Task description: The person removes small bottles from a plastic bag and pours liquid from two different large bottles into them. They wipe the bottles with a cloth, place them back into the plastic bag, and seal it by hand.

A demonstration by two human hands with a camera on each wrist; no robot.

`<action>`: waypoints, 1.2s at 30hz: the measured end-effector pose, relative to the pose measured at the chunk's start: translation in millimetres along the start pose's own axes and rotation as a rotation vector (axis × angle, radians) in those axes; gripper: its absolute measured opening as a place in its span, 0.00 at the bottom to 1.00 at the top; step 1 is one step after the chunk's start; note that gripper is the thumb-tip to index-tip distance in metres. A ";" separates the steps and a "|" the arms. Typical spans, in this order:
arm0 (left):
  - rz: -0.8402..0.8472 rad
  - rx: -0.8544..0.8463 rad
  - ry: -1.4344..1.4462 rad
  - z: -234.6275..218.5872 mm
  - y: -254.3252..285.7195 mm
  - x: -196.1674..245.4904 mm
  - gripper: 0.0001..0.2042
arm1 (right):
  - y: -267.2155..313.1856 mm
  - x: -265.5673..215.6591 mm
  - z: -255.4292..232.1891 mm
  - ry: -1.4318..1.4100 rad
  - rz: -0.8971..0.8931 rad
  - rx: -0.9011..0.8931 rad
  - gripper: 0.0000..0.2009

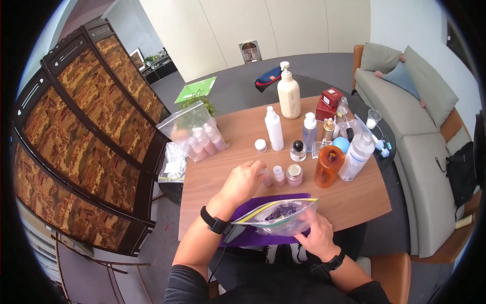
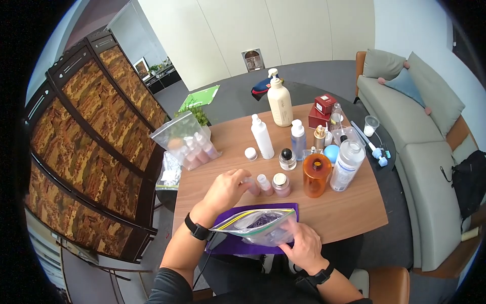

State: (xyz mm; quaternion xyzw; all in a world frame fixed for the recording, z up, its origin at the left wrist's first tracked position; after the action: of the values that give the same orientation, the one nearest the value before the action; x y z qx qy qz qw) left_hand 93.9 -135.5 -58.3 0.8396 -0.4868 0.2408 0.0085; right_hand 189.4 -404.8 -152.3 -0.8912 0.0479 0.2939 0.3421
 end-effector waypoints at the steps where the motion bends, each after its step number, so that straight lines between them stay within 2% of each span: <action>1: 0.007 0.006 0.002 2.4 -0.4 -1.3 0.14 | -0.5 0.0 -0.3 0.003 0.000 -0.005 0.42; 6: 0.042 0.026 -0.023 -9.9 4.5 5.3 0.17 | 1.0 0.4 0.5 -0.003 0.002 -0.012 0.43; 8: 0.030 0.264 0.011 -34.3 12.5 20.5 0.17 | 0.4 1.4 0.4 0.001 0.000 -0.007 0.43; 10: 0.033 0.300 0.093 -75.7 33.1 61.6 0.13 | 1.0 1.6 1.5 -0.001 -0.016 0.012 0.43; 12: 0.314 0.256 0.046 -96.1 54.1 86.4 0.13 | 2.5 2.1 1.6 0.009 -0.007 -0.001 0.43; 14: 0.472 0.056 0.130 -86.0 64.0 103.5 0.15 | 1.8 1.6 1.1 0.016 -0.009 -0.017 0.44; 15: 0.424 -0.106 0.090 -85.5 67.2 114.6 0.19 | 0.3 0.7 0.2 0.023 -0.014 -0.013 0.44; 16: 0.457 -0.205 0.087 -72.4 67.8 110.3 0.17 | -0.5 -0.1 0.0 0.030 -0.019 -0.008 0.44; 18: 0.374 -0.447 0.015 -51.3 63.7 104.3 0.14 | -0.1 0.5 0.9 0.031 -0.026 0.004 0.44; 22: 0.433 -0.495 -0.150 -11.0 59.4 90.2 0.09 | 1.1 0.7 0.2 0.042 0.007 -0.012 0.44; 24: 0.251 -0.508 -0.199 2.0 58.6 90.1 0.07 | 1.3 0.3 0.9 0.026 0.011 -0.010 0.44; 25: 0.252 -0.505 -0.201 7.9 59.8 91.4 0.07 | 0.4 0.5 1.3 0.008 0.012 -0.009 0.44; 27: 0.338 -0.477 -0.391 19.9 63.5 94.0 0.06 | -1.9 -0.3 -0.5 0.003 0.003 -0.012 0.44; 30: 0.340 -0.454 -0.457 33.9 68.1 90.6 0.08 | -2.8 -2.3 -1.2 0.001 -0.010 -0.019 0.44; 34: 0.322 -0.405 -0.376 30.6 67.5 87.5 0.07 | -4.7 -4.2 -2.6 0.001 -0.001 -0.031 0.42; 36: 0.185 -0.476 -0.201 20.5 64.6 87.1 0.10 | -4.3 -3.8 -2.5 0.007 0.006 -0.038 0.41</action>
State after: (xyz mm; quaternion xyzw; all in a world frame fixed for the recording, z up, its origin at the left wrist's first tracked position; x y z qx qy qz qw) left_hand 84.6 -245.4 -54.7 0.7857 -0.6026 0.0349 0.1351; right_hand 188.8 -403.6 -146.2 -0.8985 0.0463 0.2925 0.3242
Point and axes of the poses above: each hand's wrist, its own y-axis away from the middle knuckle, its own z-axis out of the palm, x = y × z, the point moved 2 cm from there along -y, towards the middle knuckle, and after that the axes turned 9 degrees about -z, right-handed, at the moved point
